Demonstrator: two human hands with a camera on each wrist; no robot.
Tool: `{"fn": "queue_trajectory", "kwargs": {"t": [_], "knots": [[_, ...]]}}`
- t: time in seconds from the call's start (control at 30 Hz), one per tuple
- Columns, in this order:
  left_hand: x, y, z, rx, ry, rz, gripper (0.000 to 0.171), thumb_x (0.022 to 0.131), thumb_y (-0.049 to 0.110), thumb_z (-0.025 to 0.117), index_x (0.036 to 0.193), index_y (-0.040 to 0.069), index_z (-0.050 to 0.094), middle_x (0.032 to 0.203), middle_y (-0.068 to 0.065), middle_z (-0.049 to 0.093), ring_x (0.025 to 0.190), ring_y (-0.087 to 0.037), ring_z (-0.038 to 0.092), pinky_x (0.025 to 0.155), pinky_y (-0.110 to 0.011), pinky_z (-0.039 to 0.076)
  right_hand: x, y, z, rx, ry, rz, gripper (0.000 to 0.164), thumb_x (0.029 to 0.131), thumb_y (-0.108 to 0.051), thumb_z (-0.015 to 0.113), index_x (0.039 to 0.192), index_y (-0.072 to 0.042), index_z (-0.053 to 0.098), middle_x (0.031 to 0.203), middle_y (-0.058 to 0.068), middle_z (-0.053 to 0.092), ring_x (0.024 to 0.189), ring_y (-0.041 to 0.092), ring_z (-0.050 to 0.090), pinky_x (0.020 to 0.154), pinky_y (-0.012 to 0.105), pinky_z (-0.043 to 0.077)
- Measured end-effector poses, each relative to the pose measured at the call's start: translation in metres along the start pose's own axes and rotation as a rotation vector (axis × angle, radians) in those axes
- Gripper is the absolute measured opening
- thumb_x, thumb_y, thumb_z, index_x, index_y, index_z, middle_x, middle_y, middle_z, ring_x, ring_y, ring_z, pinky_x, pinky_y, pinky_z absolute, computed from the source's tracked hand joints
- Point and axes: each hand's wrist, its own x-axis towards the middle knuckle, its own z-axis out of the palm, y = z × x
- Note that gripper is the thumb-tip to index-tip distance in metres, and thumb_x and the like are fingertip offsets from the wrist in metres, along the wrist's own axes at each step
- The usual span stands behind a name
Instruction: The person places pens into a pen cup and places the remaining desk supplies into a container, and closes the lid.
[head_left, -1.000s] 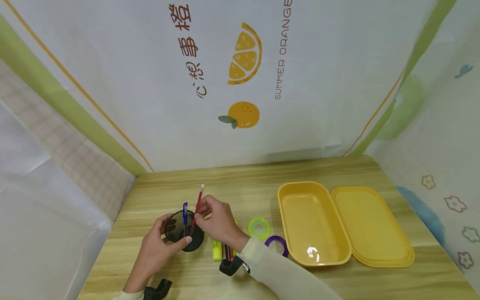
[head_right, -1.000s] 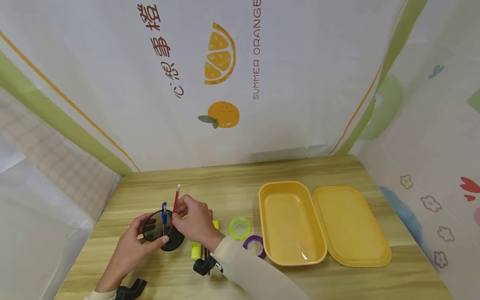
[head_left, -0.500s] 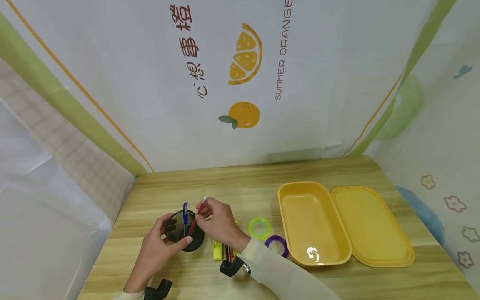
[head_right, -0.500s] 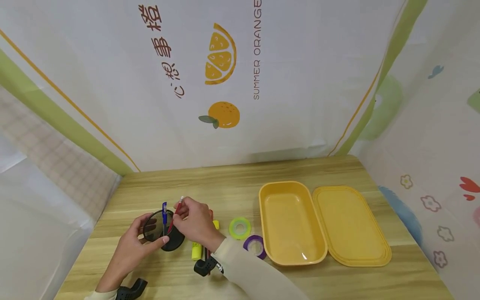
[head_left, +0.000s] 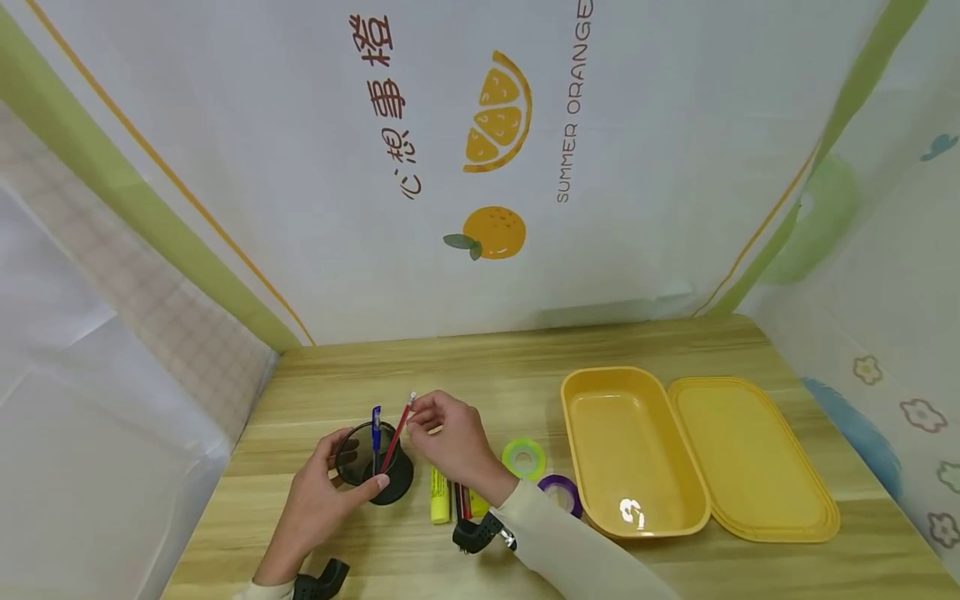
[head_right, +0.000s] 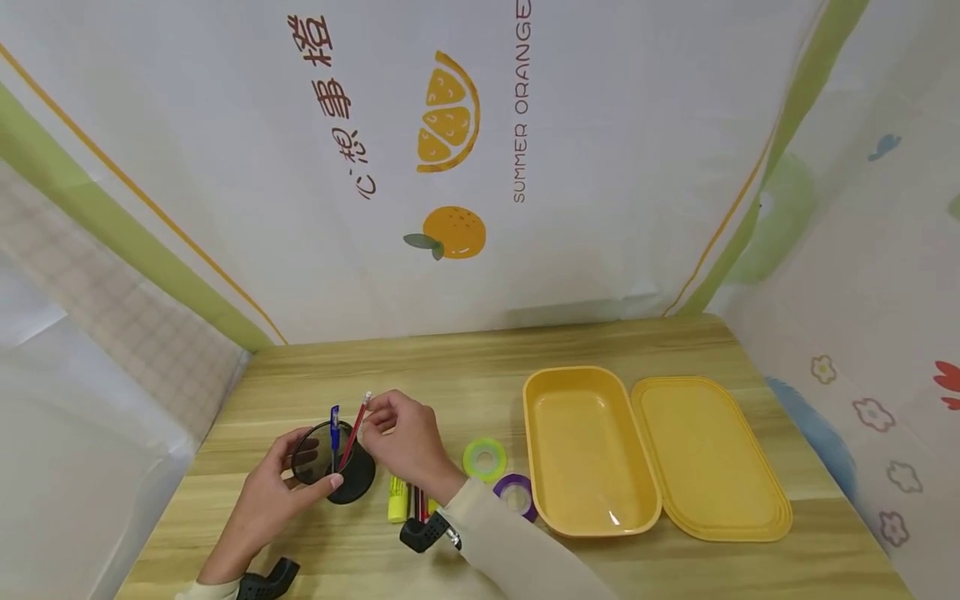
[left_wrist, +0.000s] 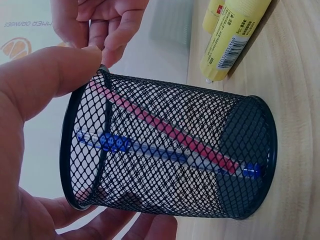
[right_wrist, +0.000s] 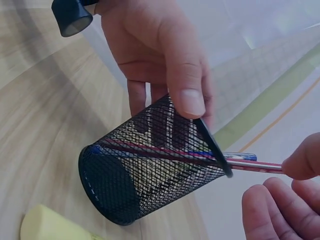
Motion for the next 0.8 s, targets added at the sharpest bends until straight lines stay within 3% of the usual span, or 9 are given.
{"fn": "queue_trajectory", "kwargs": {"t": [0.27, 0.8], "knots": [[0.002, -0.001, 0.0, 0.0, -0.009, -0.006, 0.092, 0.086, 0.041, 0.089, 0.157, 0.009, 0.041, 0.145, -0.019, 0.061, 0.133, -0.037, 0.06, 0.106, -0.058, 0.055, -0.004, -0.003, -0.008, 0.032, 0.005, 0.016, 0.017, 0.099, -0.016, 0.073, 0.116, -0.016, 0.071, 0.102, -0.003, 0.077, 0.092, 0.007, 0.071, 0.076, 0.022, 0.06], [0.002, -0.001, 0.0, -0.012, 0.001, -0.007, 0.092, 0.084, 0.042, 0.091, 0.156, 0.01, 0.043, 0.144, -0.02, 0.062, 0.133, -0.037, 0.06, 0.106, -0.058, 0.055, -0.019, -0.004, -0.027, 0.025, 0.069, 0.064, 0.014, 0.101, -0.017, 0.071, 0.115, -0.015, 0.071, 0.103, 0.0, 0.074, 0.095, 0.013, 0.069, 0.083, 0.024, 0.056]]}}
